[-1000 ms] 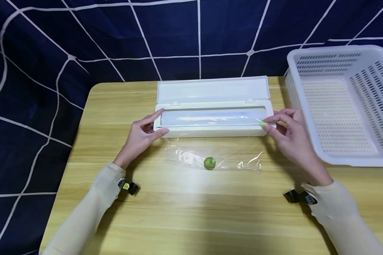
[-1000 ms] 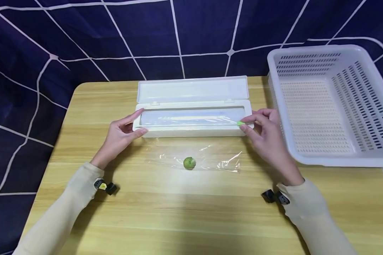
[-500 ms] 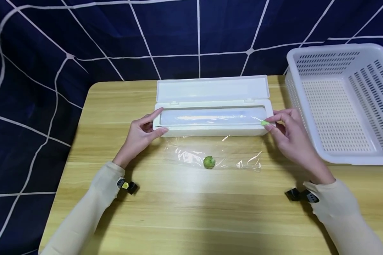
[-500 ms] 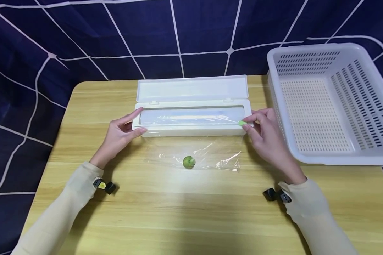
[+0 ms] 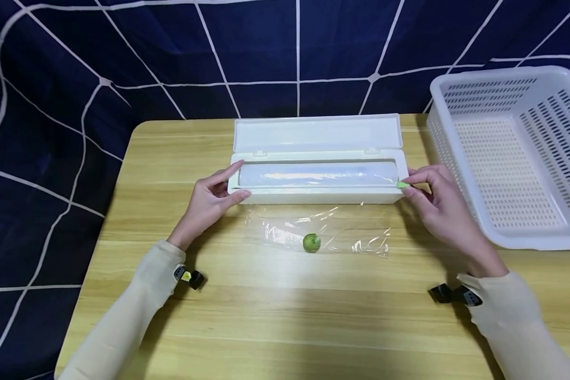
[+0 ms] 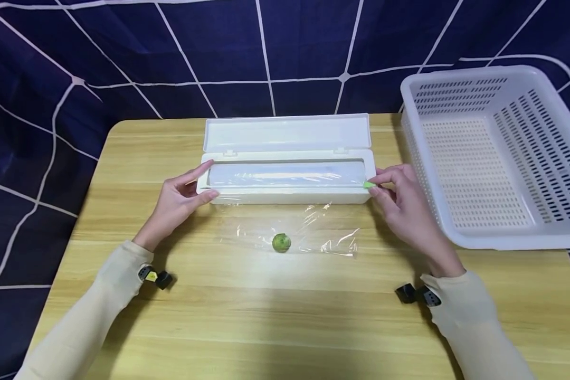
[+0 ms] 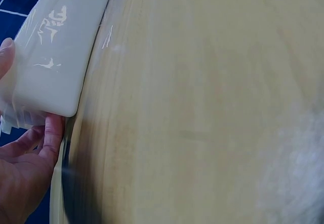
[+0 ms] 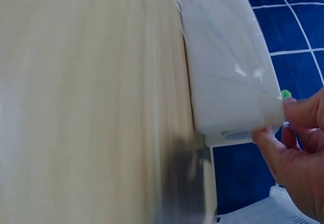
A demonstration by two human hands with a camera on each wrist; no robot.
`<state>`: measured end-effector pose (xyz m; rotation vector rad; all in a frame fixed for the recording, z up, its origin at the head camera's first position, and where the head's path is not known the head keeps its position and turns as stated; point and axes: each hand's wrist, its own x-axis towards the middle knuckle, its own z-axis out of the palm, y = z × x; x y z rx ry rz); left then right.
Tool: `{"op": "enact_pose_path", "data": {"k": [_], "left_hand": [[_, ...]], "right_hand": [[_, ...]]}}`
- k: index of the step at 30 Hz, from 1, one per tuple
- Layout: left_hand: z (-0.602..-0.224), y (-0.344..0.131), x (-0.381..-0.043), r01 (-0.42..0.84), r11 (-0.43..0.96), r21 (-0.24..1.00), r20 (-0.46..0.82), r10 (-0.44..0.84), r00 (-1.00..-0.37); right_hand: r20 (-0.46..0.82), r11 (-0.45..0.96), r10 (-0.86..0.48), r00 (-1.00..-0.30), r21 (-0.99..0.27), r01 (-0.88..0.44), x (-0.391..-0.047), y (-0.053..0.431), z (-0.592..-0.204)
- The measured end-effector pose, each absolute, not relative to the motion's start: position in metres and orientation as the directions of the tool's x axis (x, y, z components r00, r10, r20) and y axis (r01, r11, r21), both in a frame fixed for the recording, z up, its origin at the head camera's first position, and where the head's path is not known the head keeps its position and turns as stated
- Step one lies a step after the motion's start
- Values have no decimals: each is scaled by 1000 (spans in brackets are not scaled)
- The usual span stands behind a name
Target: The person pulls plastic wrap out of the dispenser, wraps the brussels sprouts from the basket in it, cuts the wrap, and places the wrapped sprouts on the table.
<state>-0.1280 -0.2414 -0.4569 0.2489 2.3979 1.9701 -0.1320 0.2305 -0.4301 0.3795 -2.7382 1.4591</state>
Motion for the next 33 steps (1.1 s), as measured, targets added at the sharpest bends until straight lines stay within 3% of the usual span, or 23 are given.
{"op": "enact_pose_path", "data": {"k": [14,28,33], "left_hand": [[-457,-239,-128,102,169,980,78,141,-987],[-456,-237,-126,95,189,977,69,140,-988],[-458,-239,-123,86,204,975,58,138,-989]], "right_hand": [[33,497,-153,-988,-861,-106,-128,232,-429],[162,573,-209,-964,-779,-255,-131,238,-431],[146,533,-186,-972,-816,-225,-131,233,-434]]}}
